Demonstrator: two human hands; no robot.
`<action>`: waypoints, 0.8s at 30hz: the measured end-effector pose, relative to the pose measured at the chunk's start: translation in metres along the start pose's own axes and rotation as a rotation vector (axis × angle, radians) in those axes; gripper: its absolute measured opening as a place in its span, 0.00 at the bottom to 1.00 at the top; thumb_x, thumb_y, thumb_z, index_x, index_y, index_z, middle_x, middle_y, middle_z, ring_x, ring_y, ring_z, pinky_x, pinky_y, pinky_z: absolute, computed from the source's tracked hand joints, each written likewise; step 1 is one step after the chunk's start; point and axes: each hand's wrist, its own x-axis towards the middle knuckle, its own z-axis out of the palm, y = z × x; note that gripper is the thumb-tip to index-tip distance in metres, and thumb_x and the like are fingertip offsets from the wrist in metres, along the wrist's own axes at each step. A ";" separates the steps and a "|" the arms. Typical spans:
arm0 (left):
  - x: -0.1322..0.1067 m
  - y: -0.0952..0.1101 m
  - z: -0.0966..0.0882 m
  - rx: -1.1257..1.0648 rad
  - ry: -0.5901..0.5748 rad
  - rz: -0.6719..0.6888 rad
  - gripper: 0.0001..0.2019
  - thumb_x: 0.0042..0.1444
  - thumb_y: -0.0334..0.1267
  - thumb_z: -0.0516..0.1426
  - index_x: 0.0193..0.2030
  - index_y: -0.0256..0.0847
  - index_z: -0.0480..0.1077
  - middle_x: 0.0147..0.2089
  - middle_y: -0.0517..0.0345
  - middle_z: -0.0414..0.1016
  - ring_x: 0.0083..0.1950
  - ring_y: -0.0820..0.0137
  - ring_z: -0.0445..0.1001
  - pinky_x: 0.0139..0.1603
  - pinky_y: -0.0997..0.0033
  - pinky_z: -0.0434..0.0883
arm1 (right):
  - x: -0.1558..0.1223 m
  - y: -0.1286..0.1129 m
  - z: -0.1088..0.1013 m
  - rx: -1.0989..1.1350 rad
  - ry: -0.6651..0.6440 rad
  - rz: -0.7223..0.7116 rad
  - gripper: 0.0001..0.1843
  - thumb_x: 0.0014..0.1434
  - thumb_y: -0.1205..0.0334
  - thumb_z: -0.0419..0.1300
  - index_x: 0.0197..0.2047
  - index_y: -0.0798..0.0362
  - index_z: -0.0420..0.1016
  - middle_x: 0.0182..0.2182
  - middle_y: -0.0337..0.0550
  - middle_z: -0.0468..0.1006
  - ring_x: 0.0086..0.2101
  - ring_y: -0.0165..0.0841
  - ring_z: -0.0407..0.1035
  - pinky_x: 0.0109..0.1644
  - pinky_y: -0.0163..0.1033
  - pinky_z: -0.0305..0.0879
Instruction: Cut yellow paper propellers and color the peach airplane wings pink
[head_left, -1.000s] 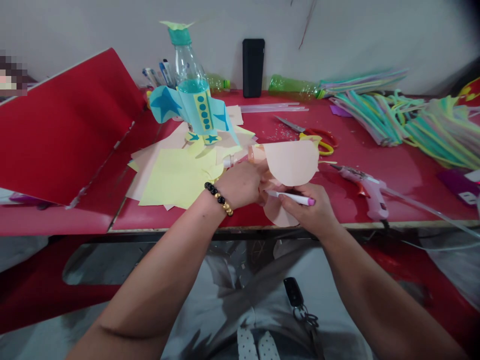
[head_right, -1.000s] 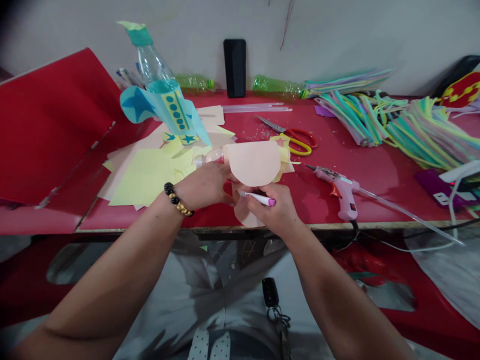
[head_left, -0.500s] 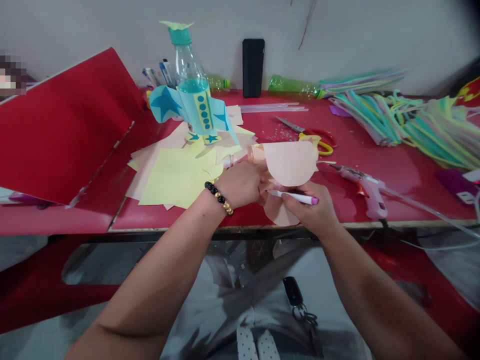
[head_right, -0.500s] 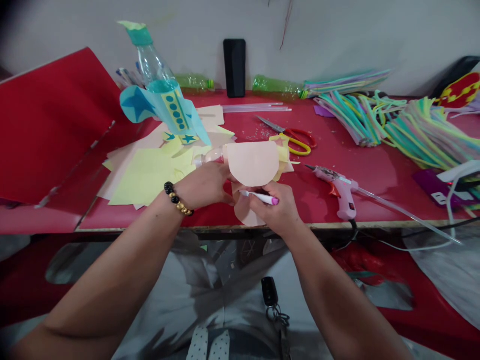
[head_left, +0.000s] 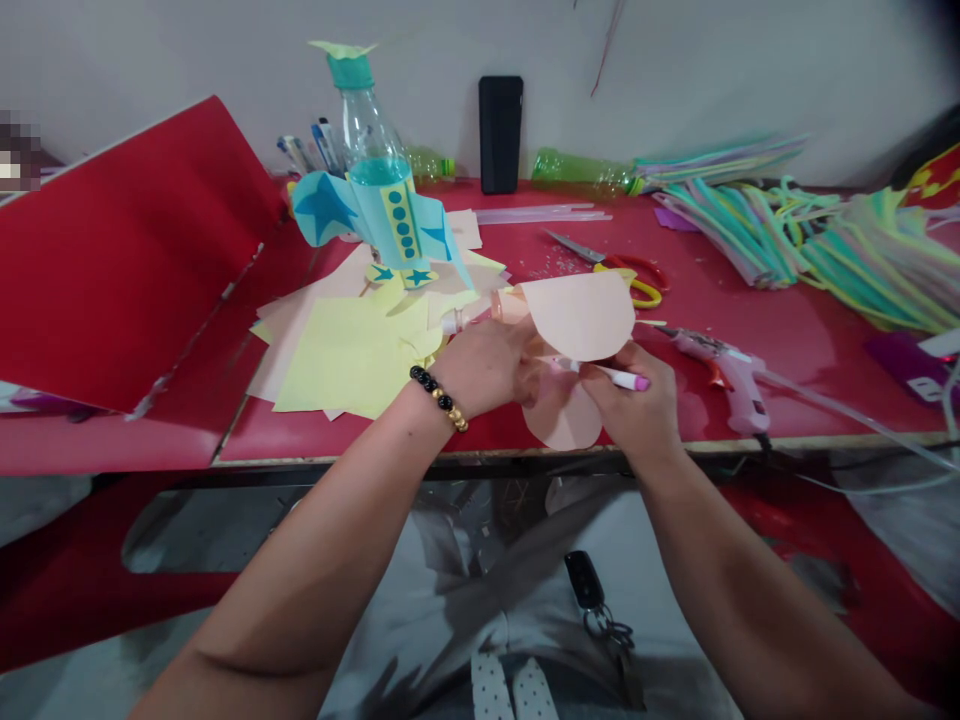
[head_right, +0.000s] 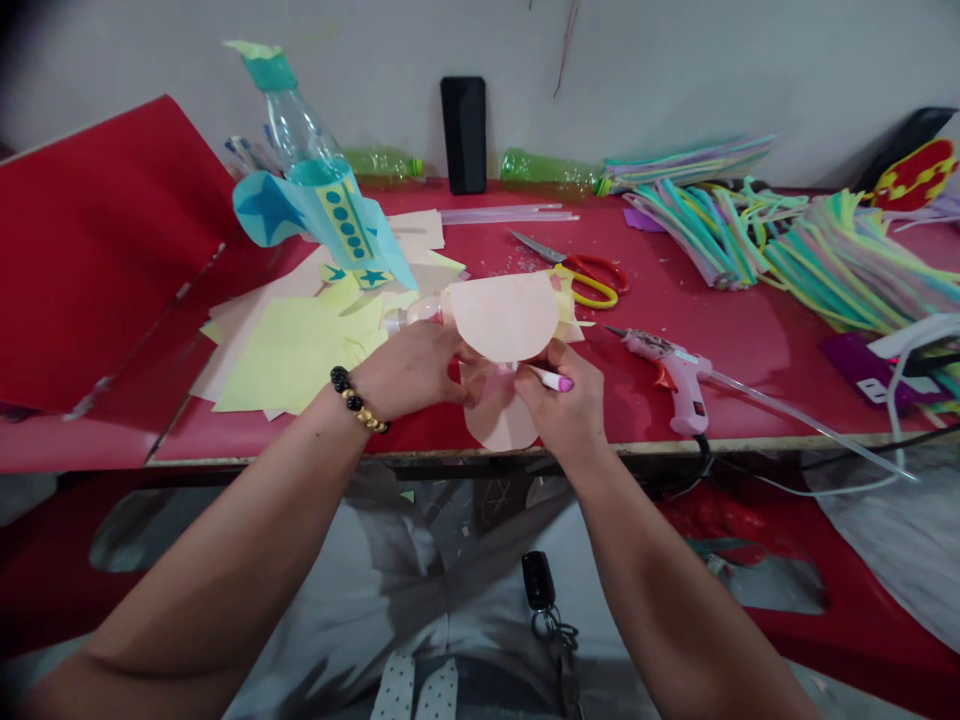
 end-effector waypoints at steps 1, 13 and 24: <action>0.000 0.000 0.000 0.013 -0.005 -0.005 0.25 0.47 0.44 0.61 0.52 0.37 0.67 0.36 0.53 0.79 0.35 0.62 0.76 0.32 0.68 0.66 | 0.000 0.000 0.000 -0.008 0.000 -0.014 0.05 0.48 0.70 0.60 0.30 0.54 0.77 0.24 0.37 0.77 0.26 0.32 0.70 0.30 0.35 0.65; 0.001 -0.002 0.000 0.028 -0.043 -0.001 0.25 0.46 0.44 0.63 0.51 0.38 0.69 0.40 0.52 0.79 0.41 0.60 0.76 0.38 0.66 0.69 | 0.000 0.001 0.001 -0.015 -0.002 0.004 0.08 0.49 0.69 0.60 0.33 0.55 0.78 0.26 0.39 0.80 0.27 0.33 0.71 0.30 0.35 0.65; 0.001 0.000 -0.002 0.068 -0.069 -0.016 0.26 0.46 0.47 0.63 0.51 0.37 0.69 0.39 0.50 0.79 0.40 0.60 0.75 0.37 0.66 0.68 | 0.001 -0.003 -0.001 -0.030 -0.003 0.014 0.06 0.49 0.68 0.61 0.32 0.54 0.78 0.24 0.38 0.78 0.25 0.32 0.70 0.29 0.35 0.64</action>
